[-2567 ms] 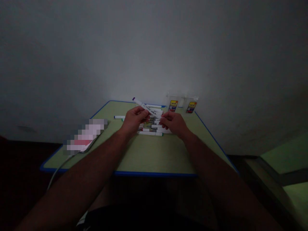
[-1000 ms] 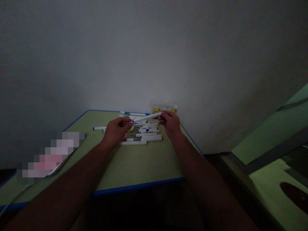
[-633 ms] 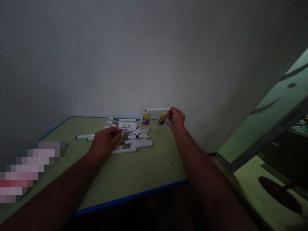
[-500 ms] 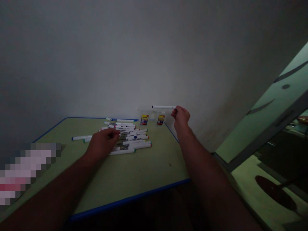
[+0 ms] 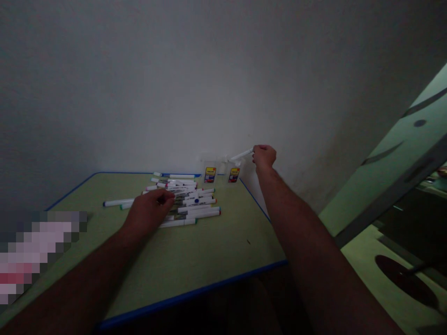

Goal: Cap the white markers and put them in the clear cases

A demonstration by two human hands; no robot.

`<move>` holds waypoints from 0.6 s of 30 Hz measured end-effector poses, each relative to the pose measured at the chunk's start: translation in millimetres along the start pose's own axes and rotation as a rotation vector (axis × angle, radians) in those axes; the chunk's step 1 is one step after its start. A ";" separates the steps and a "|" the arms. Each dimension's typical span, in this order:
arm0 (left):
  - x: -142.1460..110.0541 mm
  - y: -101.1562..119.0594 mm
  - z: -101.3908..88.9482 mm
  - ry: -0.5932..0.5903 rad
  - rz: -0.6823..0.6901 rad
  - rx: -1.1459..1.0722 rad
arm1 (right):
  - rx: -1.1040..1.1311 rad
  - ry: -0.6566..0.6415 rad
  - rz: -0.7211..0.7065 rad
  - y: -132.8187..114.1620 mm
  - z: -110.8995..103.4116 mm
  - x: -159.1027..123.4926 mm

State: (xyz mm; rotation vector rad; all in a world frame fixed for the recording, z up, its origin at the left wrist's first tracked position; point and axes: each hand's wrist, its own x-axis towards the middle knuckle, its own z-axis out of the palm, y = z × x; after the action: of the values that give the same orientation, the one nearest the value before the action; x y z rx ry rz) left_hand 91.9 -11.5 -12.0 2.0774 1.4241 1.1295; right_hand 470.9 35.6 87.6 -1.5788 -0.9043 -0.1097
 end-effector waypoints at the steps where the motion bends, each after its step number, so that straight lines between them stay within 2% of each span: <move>1: 0.0 0.3 -0.1 0.000 0.000 0.008 | -0.059 0.026 -0.003 -1.6 2.9 0.5; 3: -0.2 2.0 -0.5 0.001 -0.007 0.021 | -0.152 0.040 -0.024 -4.6 9.5 0.5; 8: -0.6 5.8 -0.3 0.003 -0.002 0.009 | -0.272 -0.102 -0.117 -6.3 24.7 1.1; 14: -0.6 5.2 2.9 0.004 0.022 -0.001 | -0.357 -0.221 -0.122 -4.7 38.8 5.2; 18: -2.0 10.7 1.2 -0.046 0.009 0.050 | -0.451 -0.292 -0.134 -7.7 44.4 5.6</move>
State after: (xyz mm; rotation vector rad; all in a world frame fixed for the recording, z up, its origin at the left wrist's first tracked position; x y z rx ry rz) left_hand 98.9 -17.5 -6.1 2.1319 1.4365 1.0524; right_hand 451.7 76.8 85.9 -1.9835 -1.2784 -0.1912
